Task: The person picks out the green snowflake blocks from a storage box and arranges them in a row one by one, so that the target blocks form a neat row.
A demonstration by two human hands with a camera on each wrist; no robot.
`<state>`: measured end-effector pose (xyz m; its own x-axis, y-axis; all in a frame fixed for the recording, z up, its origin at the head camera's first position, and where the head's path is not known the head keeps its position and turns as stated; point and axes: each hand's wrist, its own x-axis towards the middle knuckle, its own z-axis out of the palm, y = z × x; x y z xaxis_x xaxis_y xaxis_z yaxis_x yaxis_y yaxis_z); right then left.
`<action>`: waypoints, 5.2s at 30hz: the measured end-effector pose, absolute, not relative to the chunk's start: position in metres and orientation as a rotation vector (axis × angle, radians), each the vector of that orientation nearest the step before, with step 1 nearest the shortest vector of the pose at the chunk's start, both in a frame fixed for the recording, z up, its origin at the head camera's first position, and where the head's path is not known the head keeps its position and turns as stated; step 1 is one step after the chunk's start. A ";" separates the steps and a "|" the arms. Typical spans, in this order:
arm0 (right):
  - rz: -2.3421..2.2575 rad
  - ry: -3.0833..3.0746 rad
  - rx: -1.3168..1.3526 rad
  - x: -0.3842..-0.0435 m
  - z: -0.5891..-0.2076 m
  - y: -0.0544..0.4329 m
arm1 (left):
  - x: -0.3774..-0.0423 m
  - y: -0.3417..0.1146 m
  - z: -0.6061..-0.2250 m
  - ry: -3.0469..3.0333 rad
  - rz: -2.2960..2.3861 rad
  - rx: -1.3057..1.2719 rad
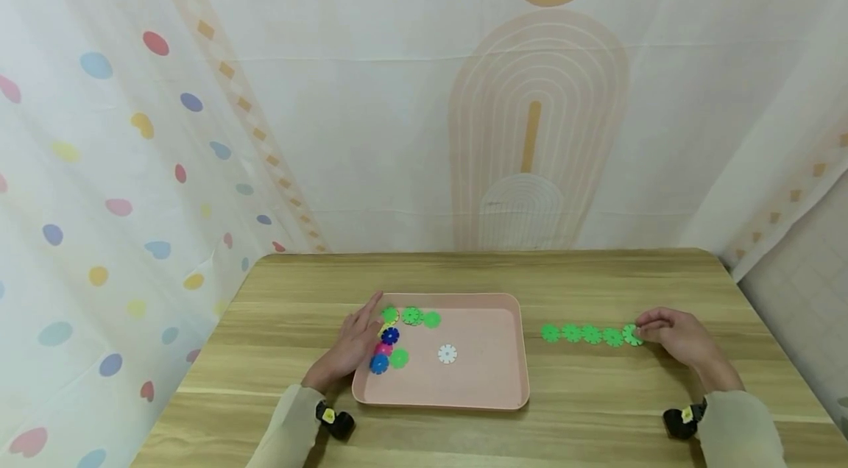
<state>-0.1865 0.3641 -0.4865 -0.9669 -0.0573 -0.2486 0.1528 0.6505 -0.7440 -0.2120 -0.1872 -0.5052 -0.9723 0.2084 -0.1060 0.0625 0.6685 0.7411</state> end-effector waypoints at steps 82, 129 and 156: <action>-1.279 2.361 -0.593 -0.240 -0.442 0.128 | -0.210 -0.186 -0.506 2.695 1.235 0.241; -1.282 2.337 -0.455 -0.245 -0.488 0.066 | -0.210 -0.185 -0.506 2.708 1.210 0.240; -1.288 2.322 -0.668 -0.235 -0.455 0.095 | -0.213 -0.185 -0.506 2.747 1.179 0.271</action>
<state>-0.2349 0.0946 -0.4554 -0.8054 -0.5820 -0.1125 -0.2128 0.4610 -0.8615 -0.2134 -0.1850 -0.5064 -0.9739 0.2194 -0.0572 0.1097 0.6769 0.7278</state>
